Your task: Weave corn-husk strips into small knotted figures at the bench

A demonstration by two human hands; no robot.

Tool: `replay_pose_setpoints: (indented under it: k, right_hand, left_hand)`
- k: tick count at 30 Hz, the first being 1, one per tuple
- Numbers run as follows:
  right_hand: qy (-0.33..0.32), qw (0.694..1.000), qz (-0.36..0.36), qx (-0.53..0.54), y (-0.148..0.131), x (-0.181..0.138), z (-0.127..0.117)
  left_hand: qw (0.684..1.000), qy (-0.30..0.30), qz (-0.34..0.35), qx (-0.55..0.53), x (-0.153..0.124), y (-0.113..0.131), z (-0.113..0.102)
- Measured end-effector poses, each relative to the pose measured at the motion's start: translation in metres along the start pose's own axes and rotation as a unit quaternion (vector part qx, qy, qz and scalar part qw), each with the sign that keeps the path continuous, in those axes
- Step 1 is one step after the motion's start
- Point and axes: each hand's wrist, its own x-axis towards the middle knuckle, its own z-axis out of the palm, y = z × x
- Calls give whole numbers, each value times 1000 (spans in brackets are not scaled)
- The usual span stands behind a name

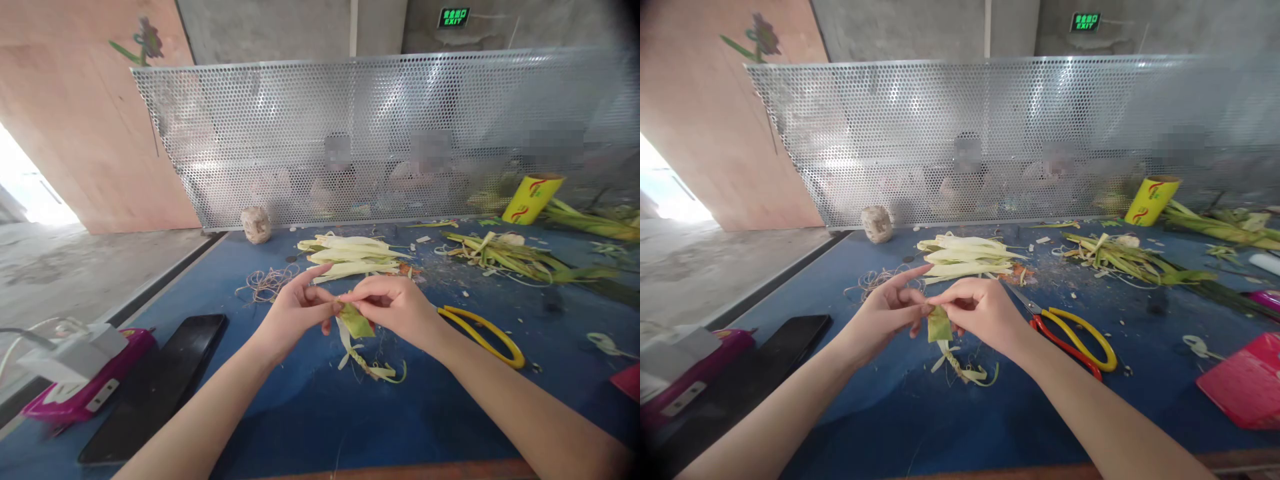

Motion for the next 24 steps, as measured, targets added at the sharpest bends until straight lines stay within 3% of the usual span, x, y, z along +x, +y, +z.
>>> replay_pose_setpoints:
  k: [8, 15, 21, 24]
  right_hand:
    - [14, 999, -32, -36, -3, 0, -2]
    - [-22, 993, -81, -78, -6, 1, -8]
    - [-18, 997, -58, -40, -5, 0, -8]
    - [-11, 995, -88, -51, -4, -1, -6]
  left_hand:
    - [986, -3, -112, -122, 0, 4, 2]
    - [979, -17, -141, -145, -1, 2, 1]
    - [977, -21, -136, -163, 0, 2, -2]
    - [978, -26, -138, -157, 0, 1, -2]
